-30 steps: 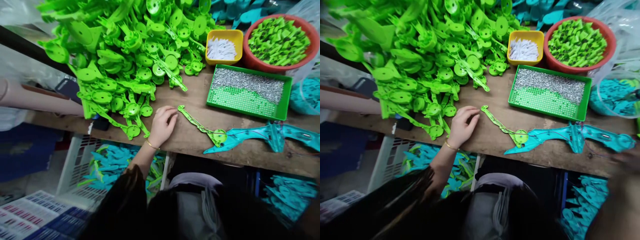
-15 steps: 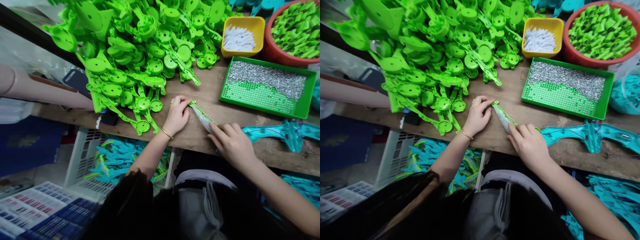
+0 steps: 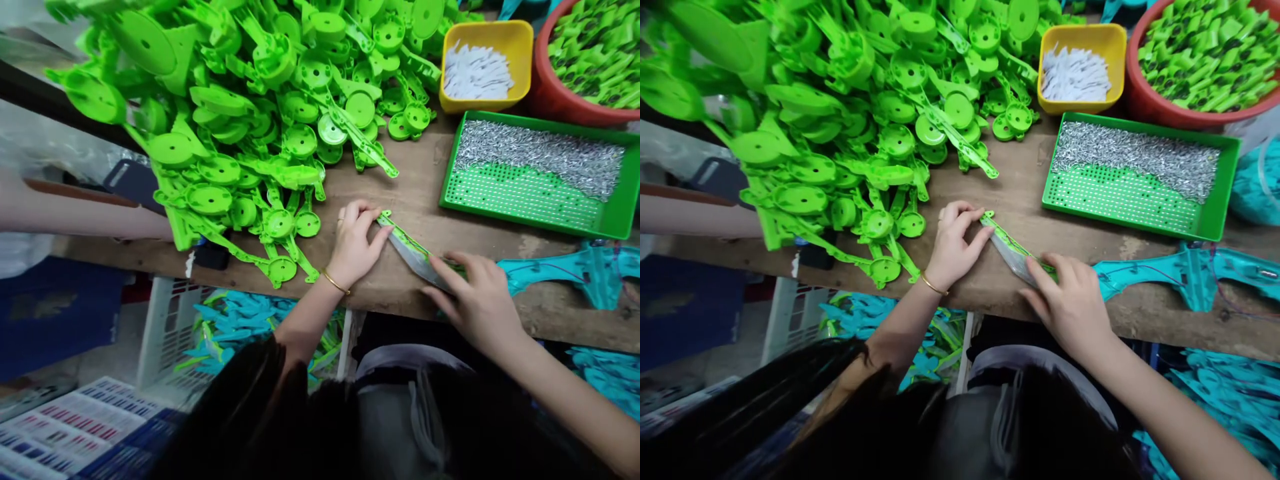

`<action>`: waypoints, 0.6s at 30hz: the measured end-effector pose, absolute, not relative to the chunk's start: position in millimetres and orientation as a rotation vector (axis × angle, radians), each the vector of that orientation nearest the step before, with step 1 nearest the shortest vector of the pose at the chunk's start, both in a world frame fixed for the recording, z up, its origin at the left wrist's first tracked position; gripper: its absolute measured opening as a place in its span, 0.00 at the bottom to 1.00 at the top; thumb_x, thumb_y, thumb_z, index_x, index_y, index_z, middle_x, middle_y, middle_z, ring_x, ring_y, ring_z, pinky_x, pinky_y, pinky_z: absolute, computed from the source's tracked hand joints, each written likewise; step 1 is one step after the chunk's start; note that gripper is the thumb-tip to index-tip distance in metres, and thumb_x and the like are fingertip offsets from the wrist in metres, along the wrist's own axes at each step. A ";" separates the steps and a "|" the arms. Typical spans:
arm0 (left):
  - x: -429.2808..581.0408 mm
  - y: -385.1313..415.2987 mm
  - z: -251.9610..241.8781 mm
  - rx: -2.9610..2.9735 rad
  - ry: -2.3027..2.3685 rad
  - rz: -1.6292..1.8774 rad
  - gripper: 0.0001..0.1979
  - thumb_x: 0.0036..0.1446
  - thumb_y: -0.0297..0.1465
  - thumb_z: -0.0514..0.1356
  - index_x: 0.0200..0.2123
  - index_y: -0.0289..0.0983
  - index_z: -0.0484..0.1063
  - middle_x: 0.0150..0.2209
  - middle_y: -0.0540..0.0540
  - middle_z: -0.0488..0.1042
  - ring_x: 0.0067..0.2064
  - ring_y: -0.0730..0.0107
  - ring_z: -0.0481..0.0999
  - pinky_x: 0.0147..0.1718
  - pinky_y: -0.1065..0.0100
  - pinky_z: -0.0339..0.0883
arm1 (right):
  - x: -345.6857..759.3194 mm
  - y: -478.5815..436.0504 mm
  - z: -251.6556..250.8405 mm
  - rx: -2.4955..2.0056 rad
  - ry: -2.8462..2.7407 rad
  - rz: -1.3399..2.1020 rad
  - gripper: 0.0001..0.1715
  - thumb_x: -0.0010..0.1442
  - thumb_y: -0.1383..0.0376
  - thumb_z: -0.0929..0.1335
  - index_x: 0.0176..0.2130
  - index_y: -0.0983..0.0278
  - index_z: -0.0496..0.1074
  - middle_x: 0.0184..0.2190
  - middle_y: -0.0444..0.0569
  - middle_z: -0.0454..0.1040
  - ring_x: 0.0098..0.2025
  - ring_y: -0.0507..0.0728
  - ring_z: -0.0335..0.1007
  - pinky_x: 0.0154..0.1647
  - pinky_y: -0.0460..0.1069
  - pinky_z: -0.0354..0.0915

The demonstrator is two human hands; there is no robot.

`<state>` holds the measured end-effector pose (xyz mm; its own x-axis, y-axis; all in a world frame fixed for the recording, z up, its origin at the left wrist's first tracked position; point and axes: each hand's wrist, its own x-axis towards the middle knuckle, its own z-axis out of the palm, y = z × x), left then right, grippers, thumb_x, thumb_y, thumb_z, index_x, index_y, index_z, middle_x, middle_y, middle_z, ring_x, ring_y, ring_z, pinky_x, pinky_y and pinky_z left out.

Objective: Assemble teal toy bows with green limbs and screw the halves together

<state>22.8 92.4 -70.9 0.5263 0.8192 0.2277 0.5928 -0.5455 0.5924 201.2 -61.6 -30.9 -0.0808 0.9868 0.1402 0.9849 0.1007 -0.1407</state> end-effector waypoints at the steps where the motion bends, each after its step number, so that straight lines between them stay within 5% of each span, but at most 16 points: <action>1: 22.5 92.7 -71.1 2.324 1.151 0.678 0.14 0.59 0.36 0.60 0.45 0.33 0.72 0.44 0.41 0.68 0.48 0.60 0.68 0.50 0.58 0.63 | 206.3 -64.3 -30.3 -2.023 -2.118 0.059 0.24 0.61 0.56 0.66 0.53 0.65 0.68 0.47 0.58 0.71 0.47 0.62 0.65 0.46 0.56 0.62; 10: 22.1 95.4 -71.2 2.323 1.160 0.694 0.13 0.58 0.36 0.61 0.44 0.35 0.72 0.43 0.42 0.68 0.47 0.60 0.69 0.50 0.57 0.62 | 229.9 -77.9 -33.6 -2.040 -1.900 0.440 0.26 0.63 0.57 0.64 0.57 0.64 0.61 0.50 0.57 0.72 0.52 0.63 0.66 0.59 0.63 0.57; 18: 21.9 92.9 -66.8 2.296 1.207 0.654 0.11 0.57 0.36 0.61 0.42 0.38 0.73 0.42 0.44 0.68 0.46 0.60 0.69 0.49 0.57 0.63 | 227.9 -73.7 -32.1 -2.126 -1.883 0.456 0.24 0.62 0.56 0.64 0.54 0.65 0.65 0.45 0.56 0.74 0.48 0.64 0.66 0.53 0.61 0.60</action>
